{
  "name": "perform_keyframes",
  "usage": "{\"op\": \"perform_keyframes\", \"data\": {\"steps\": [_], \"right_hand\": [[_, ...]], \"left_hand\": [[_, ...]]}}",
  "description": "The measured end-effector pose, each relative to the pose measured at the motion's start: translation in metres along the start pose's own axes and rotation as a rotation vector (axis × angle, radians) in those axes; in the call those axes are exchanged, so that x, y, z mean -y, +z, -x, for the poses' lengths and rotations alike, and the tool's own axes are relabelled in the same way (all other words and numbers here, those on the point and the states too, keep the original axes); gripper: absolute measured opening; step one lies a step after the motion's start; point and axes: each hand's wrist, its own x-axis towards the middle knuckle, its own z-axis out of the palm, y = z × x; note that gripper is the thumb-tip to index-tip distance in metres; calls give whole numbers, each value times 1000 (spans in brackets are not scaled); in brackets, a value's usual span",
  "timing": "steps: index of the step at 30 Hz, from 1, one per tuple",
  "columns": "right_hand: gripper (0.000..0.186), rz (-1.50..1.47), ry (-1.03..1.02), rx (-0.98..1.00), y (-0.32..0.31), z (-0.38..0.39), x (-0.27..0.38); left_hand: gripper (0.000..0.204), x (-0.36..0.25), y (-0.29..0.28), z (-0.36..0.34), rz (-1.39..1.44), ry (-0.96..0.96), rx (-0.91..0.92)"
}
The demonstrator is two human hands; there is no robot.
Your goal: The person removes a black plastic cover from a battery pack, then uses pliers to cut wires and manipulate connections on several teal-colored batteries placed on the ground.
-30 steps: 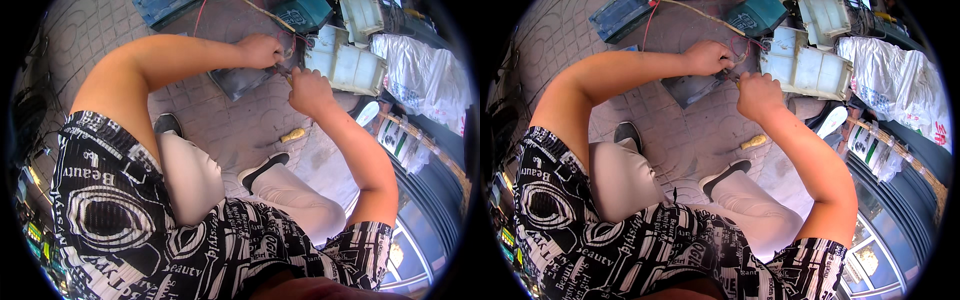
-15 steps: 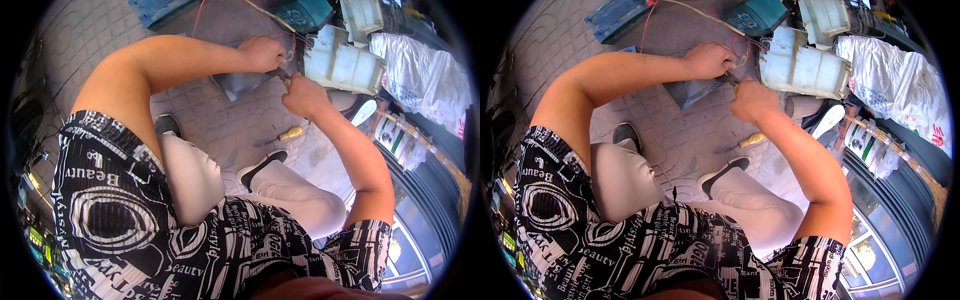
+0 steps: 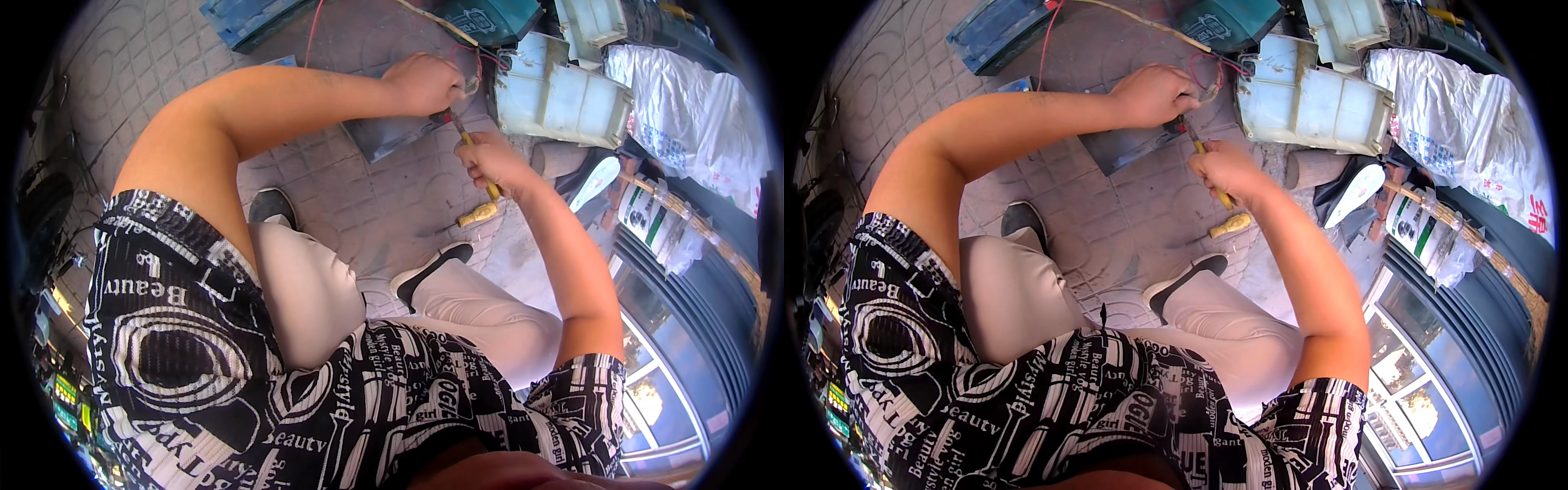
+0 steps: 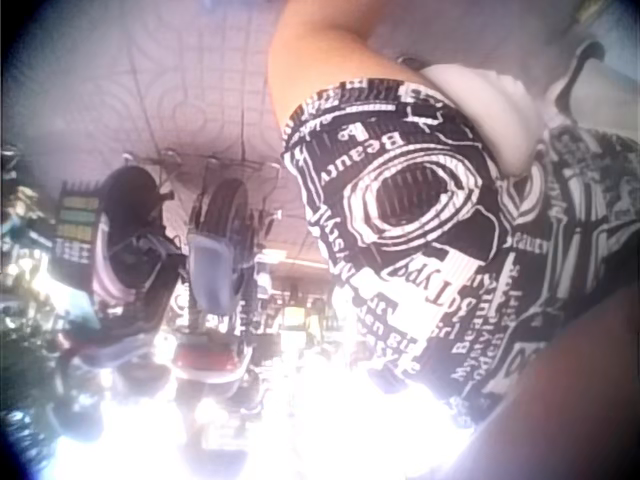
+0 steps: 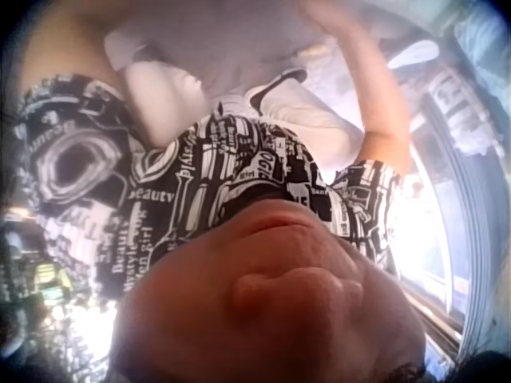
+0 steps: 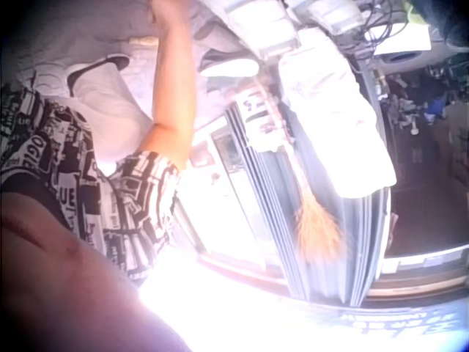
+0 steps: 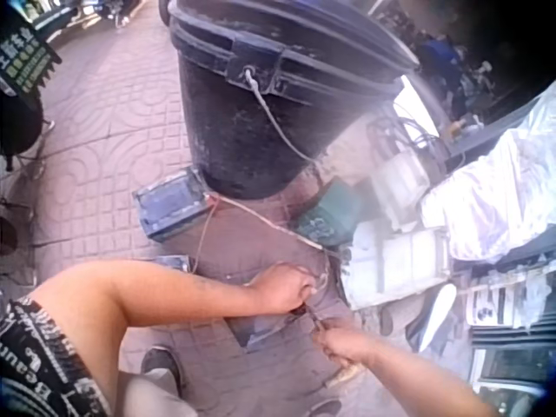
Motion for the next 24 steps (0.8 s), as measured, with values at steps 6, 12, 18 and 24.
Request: {"op": "perform_keyframes", "data": {"steps": [6, 12, 18, 24], "right_hand": [[30, -191, -14, 42, 12, -4, -15], [38, 604, -134, -340, 6, 4, 3], [33, 907, -153, -375, 5, 3, 4], [21, 1337, -240, -438, 1, 3, 13]], "left_hand": [[23, -1, -3, 1, 29, 4, -49], [23, -1, -9, 2, -7, -25, 39], [23, 0, -6, 1, -31, -22, 32], [24, -1, -8, 2, -21, -36, 40]]}}
